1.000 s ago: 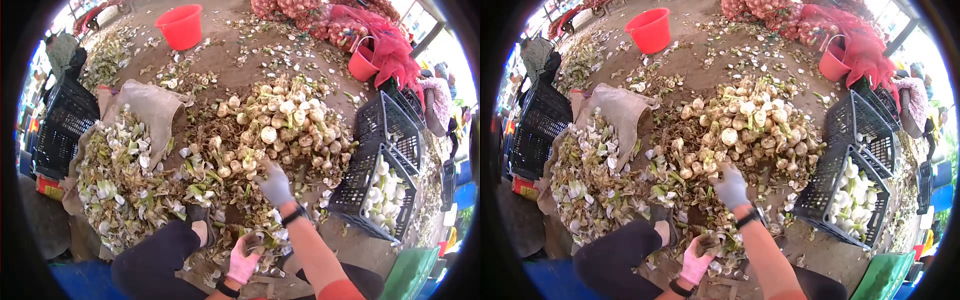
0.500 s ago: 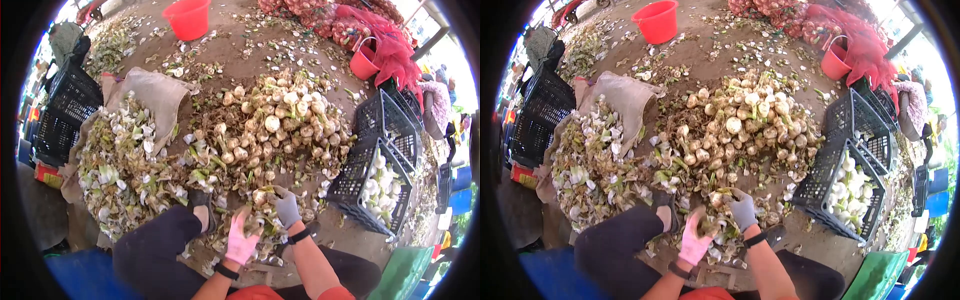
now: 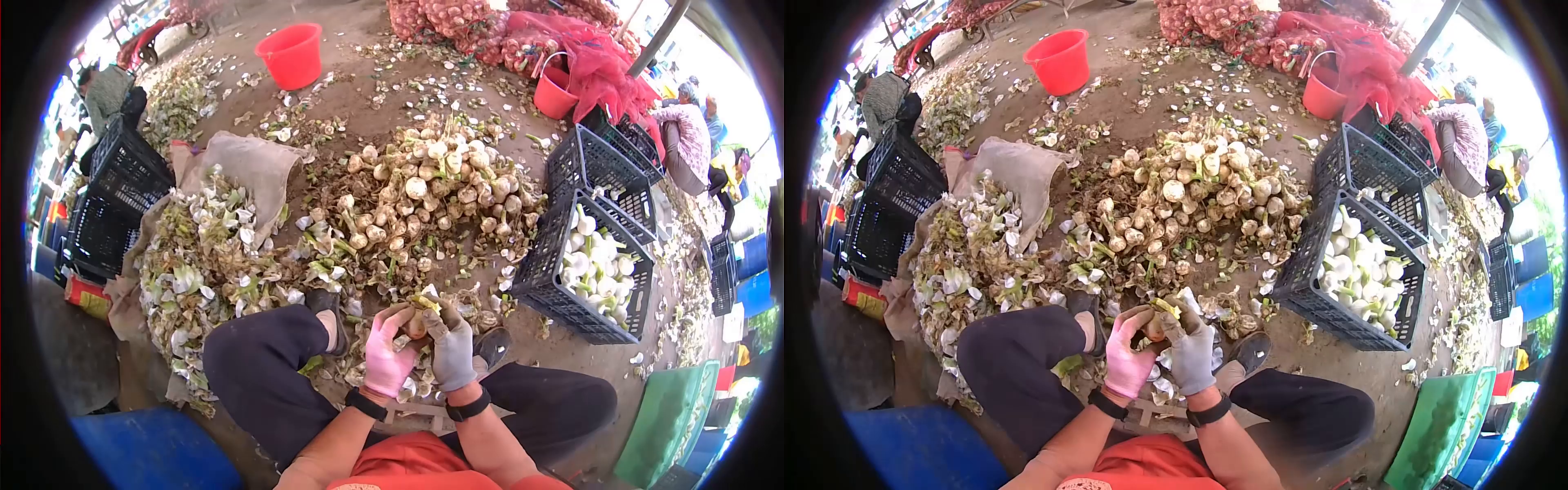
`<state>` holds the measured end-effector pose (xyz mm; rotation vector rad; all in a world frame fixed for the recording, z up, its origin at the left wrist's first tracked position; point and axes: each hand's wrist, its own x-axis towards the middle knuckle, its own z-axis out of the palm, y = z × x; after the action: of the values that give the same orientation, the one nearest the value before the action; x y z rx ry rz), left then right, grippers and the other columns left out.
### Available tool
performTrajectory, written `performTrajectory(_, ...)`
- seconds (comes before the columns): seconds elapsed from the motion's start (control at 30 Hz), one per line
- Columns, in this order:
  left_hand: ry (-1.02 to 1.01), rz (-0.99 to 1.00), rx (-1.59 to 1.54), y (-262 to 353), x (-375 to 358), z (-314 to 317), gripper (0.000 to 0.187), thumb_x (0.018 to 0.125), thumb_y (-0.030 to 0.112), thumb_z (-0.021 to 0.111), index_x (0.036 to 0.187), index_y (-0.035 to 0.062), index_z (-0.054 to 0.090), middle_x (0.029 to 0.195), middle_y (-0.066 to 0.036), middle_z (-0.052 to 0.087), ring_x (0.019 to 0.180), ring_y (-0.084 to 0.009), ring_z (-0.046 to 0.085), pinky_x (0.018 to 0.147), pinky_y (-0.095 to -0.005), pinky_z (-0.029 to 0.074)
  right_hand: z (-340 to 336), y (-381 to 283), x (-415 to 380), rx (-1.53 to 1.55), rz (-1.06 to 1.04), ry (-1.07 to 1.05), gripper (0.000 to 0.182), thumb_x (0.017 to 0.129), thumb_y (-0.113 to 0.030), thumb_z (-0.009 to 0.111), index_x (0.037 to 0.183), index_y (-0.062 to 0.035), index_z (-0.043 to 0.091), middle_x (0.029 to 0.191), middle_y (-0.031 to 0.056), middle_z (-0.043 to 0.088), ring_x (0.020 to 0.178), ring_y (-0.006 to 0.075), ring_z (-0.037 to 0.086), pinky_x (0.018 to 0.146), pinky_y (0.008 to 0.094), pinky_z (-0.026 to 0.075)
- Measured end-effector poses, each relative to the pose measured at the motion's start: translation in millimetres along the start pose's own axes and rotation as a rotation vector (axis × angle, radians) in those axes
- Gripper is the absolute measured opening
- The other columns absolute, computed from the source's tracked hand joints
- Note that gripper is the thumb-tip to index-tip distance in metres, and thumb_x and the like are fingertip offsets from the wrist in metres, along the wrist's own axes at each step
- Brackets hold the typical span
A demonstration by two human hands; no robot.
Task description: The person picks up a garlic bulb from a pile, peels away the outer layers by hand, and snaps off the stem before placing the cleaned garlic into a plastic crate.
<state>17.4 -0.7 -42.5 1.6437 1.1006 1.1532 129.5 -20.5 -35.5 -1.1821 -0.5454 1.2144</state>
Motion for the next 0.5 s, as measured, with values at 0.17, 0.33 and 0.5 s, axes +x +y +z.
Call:
performTrajectory(0.17, 0.009, -0.149, -0.162, -9.2, -4.9, -4.4, 0.057, 0.062, -0.01, 0.074, 0.116, 0.0039, 0.061, 0.114, -0.009, 0.059, 0.108, -0.0225, 0.057, 0.094, -0.0324, 0.047, -0.5, -5.4, -6.0, 0.011, -0.019, -0.077, 0.034, 0.094, -0.008, 0.057, 0.125, 0.0053, 0.054, 0.11, 0.0084, 0.065, 0.095, 0.012, 0.06, 0.086, 0.0265, 0.048)
performTrajectory(0.33, -0.077, -0.31, -0.35, -8.4, -3.9, -11.2, 0.058, 0.066, -0.006, 0.079, 0.12, 0.0007, 0.058, 0.114, -0.007, 0.059, 0.106, -0.0167, 0.058, 0.092, -0.0293, 0.049, -7.9, -9.8, -11.9, -0.386, -0.135, -0.045, 0.034, 0.092, 0.001, 0.052, 0.125, 0.0075, 0.053, 0.113, 0.0091, 0.064, 0.101, 0.0129, 0.058, 0.09, 0.0272, 0.046)
performTrajectory(0.5, -0.194, -0.504, -0.682, -1.6, -1.5, -21.4, 0.059, 0.074, 0.002, 0.079, 0.126, -0.0032, 0.052, 0.119, -0.008, 0.059, 0.105, -0.0141, 0.058, 0.093, -0.0291, 0.048, -4.1, -11.5, -18.6, -0.465, -0.222, 0.042, 0.037, 0.087, 0.012, 0.048, 0.123, 0.0078, 0.055, 0.112, 0.0082, 0.064, 0.103, 0.0122, 0.058, 0.09, 0.0264, 0.046)
